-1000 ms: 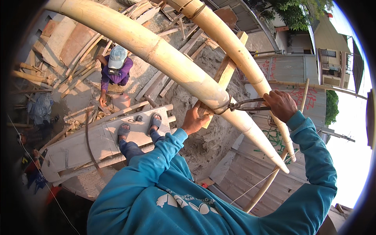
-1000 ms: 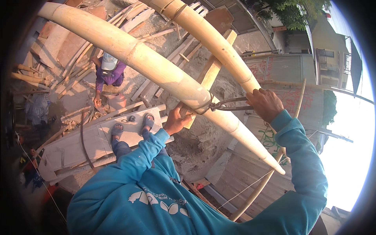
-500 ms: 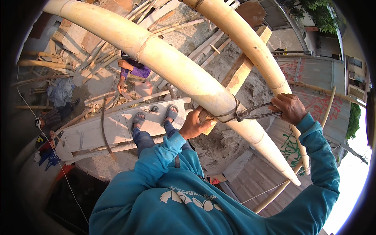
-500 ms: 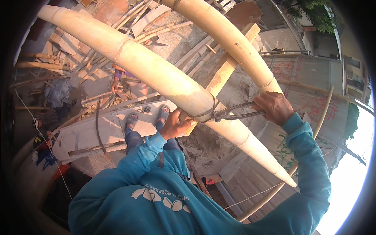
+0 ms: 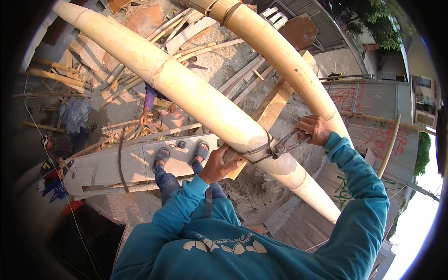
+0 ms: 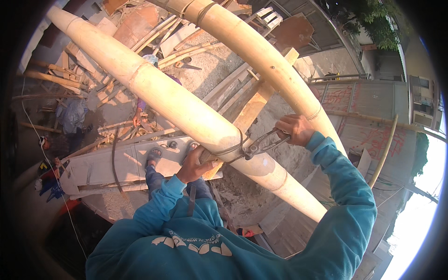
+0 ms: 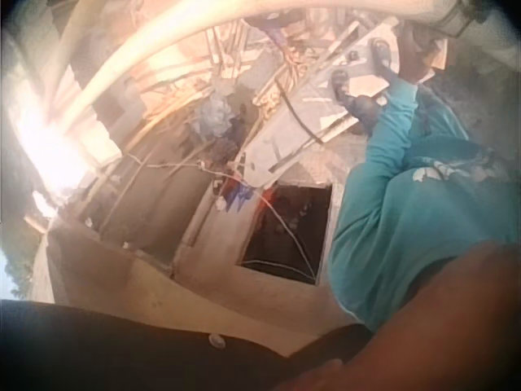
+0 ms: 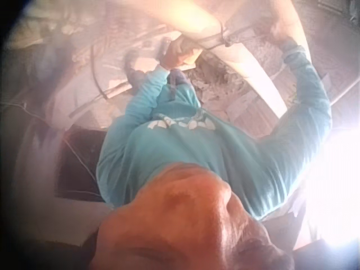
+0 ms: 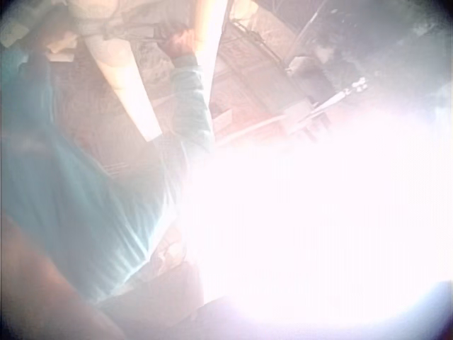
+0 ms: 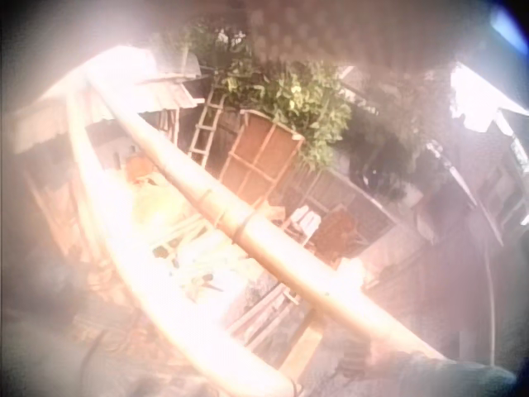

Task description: The person secures bamboo poles to a wooden frame using wire and a hammer. They wrap wire around the joints and hammer it tight, repeating the process at multiple connection points.

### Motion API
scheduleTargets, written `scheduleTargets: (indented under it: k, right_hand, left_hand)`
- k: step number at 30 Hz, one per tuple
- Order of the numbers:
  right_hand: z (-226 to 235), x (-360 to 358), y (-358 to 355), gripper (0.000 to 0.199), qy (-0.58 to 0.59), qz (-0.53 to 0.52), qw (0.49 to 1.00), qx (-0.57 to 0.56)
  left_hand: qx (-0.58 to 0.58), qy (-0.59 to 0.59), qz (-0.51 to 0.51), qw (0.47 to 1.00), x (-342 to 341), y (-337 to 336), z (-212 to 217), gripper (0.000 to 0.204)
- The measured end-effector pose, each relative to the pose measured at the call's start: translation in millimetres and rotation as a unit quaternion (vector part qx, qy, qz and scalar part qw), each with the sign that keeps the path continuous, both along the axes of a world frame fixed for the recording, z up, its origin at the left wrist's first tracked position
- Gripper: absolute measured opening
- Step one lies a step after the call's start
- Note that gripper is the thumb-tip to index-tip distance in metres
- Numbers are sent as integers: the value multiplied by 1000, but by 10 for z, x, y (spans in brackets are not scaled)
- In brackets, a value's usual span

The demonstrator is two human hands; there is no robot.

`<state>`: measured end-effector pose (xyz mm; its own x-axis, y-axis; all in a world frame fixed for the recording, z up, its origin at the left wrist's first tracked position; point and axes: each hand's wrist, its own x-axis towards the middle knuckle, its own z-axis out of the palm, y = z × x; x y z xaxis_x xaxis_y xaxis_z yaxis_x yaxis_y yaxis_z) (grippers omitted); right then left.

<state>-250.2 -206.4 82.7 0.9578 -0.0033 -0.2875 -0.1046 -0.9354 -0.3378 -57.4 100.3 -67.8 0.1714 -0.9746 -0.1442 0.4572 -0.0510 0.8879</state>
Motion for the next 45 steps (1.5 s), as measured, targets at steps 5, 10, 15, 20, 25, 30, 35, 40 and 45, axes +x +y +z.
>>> scheduleTargets:
  k: [5, 10, 15, 20, 25, 30, 35, 40, 45]
  right_hand:
    - [61, -25, -91, 16, -9, 16, 1000, -20]
    - [236, -23, 44, 17, -31, -2, 999, -19]
    - [-411, -79, -47, 16, -101, -17, 995, 20]
    - [220, -80, 36, 18, -28, -15, 996, -88]
    - [1187, -28, 490, 20, 110, -91, 974, -174]
    - [1890, 642, 1406, 36, 396, -249, 881, -76]
    - [1437, 104, 2232, 38, 280, -582, 625, 437]
    - [1319, 254, 2609, 40, 223, -660, 545, 466]
    - [1670, 508, 2268, 56, 365, -537, 748, 136]
  left_hand:
    - [36, 2, -53, 998, 68, 13, -13, 58]
    - [41, 9, -41, 998, 137, 17, 153, 61]
    - [13, -74, -42, 996, 95, 62, 75, 71]
    - [-6, -10, -49, 999, 178, -56, -72, 67]
    - [-4, 140, -125, 982, 61, -140, -172, 69]
    - [-3, 109, -39, 993, -14, -202, -351, 70]
    - [-3, -6, -16, 1000, -59, -169, -188, 70]
    - [18, -103, -51, 993, 12, -155, -126, 99]
    - [117, -325, -87, 934, 8, -214, 124, 107]
